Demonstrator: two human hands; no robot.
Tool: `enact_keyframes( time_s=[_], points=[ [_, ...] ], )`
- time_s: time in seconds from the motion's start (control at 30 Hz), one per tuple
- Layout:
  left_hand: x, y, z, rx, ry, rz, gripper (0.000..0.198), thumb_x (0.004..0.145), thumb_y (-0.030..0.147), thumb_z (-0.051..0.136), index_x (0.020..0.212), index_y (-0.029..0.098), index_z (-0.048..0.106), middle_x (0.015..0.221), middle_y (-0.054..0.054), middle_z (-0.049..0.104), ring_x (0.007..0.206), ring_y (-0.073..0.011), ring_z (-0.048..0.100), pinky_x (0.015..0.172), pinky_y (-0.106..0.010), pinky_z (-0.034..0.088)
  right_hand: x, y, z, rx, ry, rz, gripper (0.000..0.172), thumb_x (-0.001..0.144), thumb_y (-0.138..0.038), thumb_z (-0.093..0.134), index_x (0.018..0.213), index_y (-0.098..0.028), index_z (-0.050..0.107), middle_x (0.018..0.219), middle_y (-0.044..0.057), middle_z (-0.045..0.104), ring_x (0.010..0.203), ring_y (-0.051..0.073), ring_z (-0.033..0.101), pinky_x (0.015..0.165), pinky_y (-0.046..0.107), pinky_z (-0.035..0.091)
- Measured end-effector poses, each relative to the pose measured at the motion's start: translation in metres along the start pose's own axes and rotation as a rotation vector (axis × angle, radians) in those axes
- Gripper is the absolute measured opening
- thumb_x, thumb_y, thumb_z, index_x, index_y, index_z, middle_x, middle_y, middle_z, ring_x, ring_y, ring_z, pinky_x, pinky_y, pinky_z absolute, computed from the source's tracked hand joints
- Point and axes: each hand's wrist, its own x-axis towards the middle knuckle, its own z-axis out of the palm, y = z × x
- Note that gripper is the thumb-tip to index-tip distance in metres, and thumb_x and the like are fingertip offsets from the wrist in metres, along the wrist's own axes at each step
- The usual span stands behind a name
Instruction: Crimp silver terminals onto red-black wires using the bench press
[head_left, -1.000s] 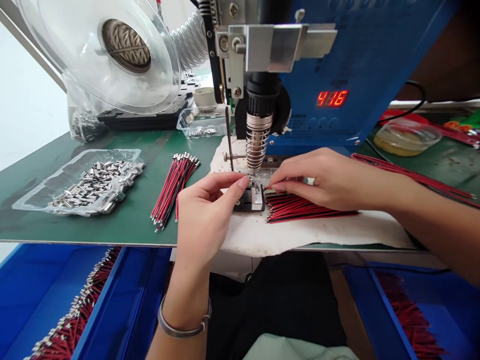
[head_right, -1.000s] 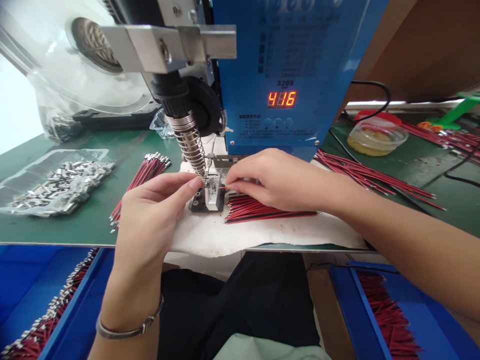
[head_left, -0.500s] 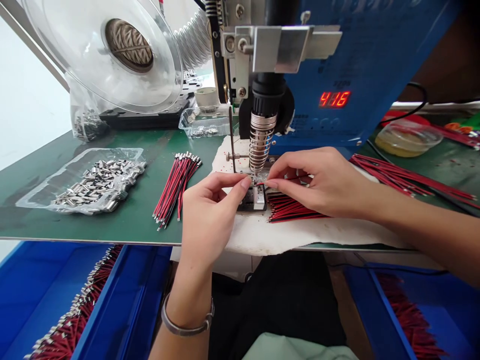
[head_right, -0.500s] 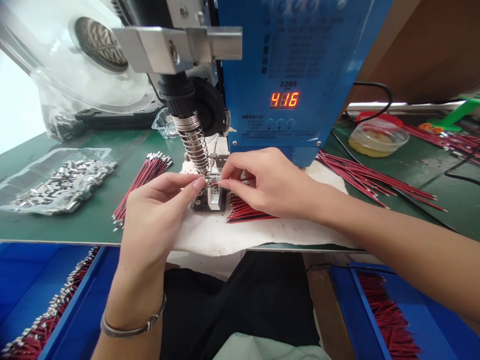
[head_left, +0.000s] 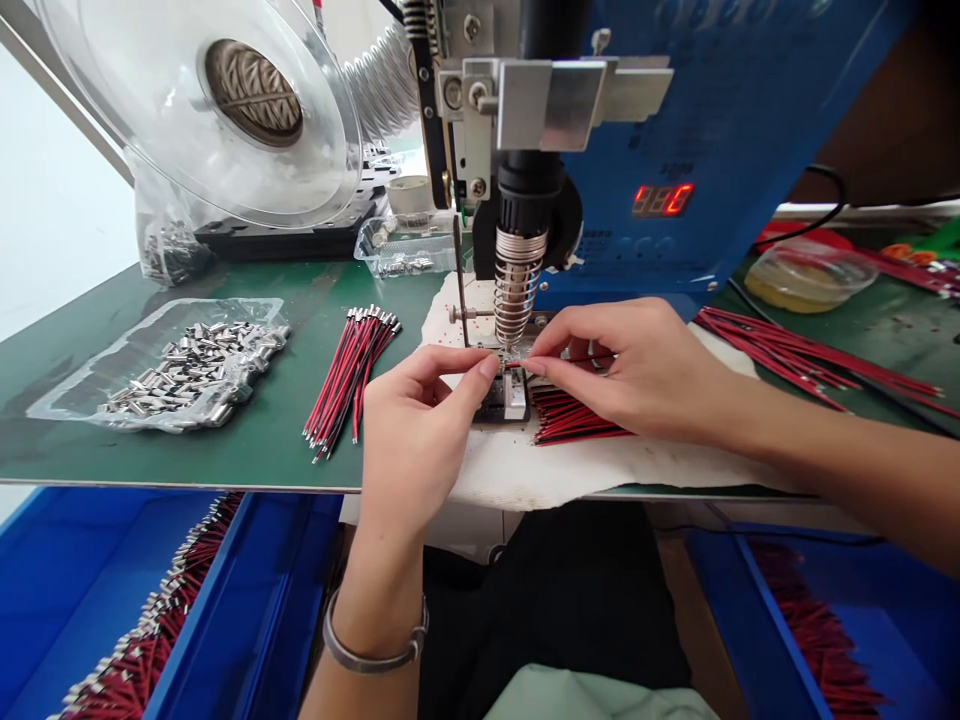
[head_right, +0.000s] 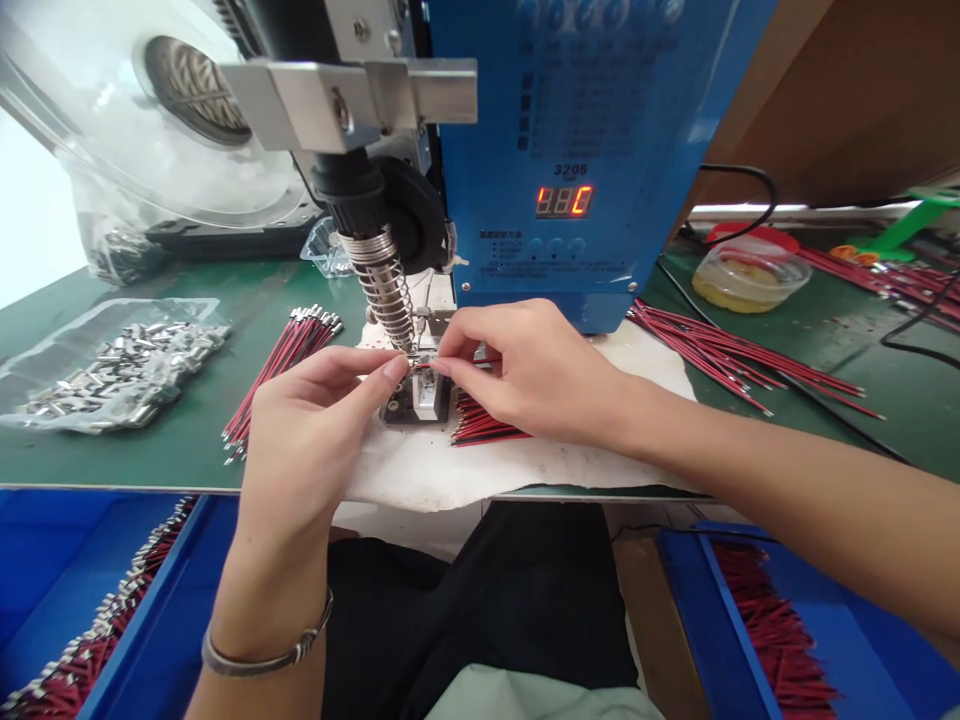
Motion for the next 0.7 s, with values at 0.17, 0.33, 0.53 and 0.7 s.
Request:
enact_keyframes(
  time_s=[0.17,0.33,0.53,0.7],
  points=[
    [-0.0003,0.0015,-0.0007,0.010,0.015,-0.018,0.015,0.079,0.038,0.081,0.083,0.023,0.079,0.089,-0.003,0.076,0.078,-0.0161,0.067,0.069,-0.024,0.052,-0.0007,-0.0025,0.0013,-0.008,0.015,0.036,0.012,0.091,-0.025,0.065,0.086,-0.018,0.071,0.073,-0.002,0.071,0.056,0.008,0.056,0.058,0.024,0.041],
    [-0.0004,0.0019,-0.0005,0.002,0.009,-0.023,0.016,0.079,0.038,0.080,0.084,0.023,0.079,0.091,-0.004,0.076,0.079,-0.0164,0.067,0.068,-0.024,0.051,-0.0016,-0.0060,0.0017,0.038,0.014,0.098,0.014,0.091,-0.028,0.066,0.083,-0.018,0.071,0.063,-0.005,0.065,0.050,0.007,0.049,0.052,0.024,0.038],
    [-0.0007,0.0016,-0.0002,0.005,0.008,-0.016,0.017,0.080,0.037,0.079,0.084,0.021,0.078,0.089,-0.005,0.075,0.077,-0.0165,0.066,0.067,-0.025,0.051,-0.0018,-0.0074,0.0025,0.052,0.013,0.143,0.014,0.090,-0.029,0.067,0.083,-0.019,0.072,0.062,-0.005,0.065,0.050,0.007,0.048,0.051,0.025,0.037],
    [-0.0005,0.0005,-0.0007,0.006,0.003,-0.009,0.018,0.080,0.037,0.079,0.085,0.020,0.078,0.089,-0.005,0.075,0.077,-0.0176,0.067,0.066,-0.026,0.051,-0.0025,-0.0081,0.0026,0.058,0.013,0.156,0.014,0.090,-0.031,0.067,0.083,-0.019,0.072,0.063,-0.004,0.066,0.050,0.008,0.049,0.052,0.026,0.038]
  ],
)
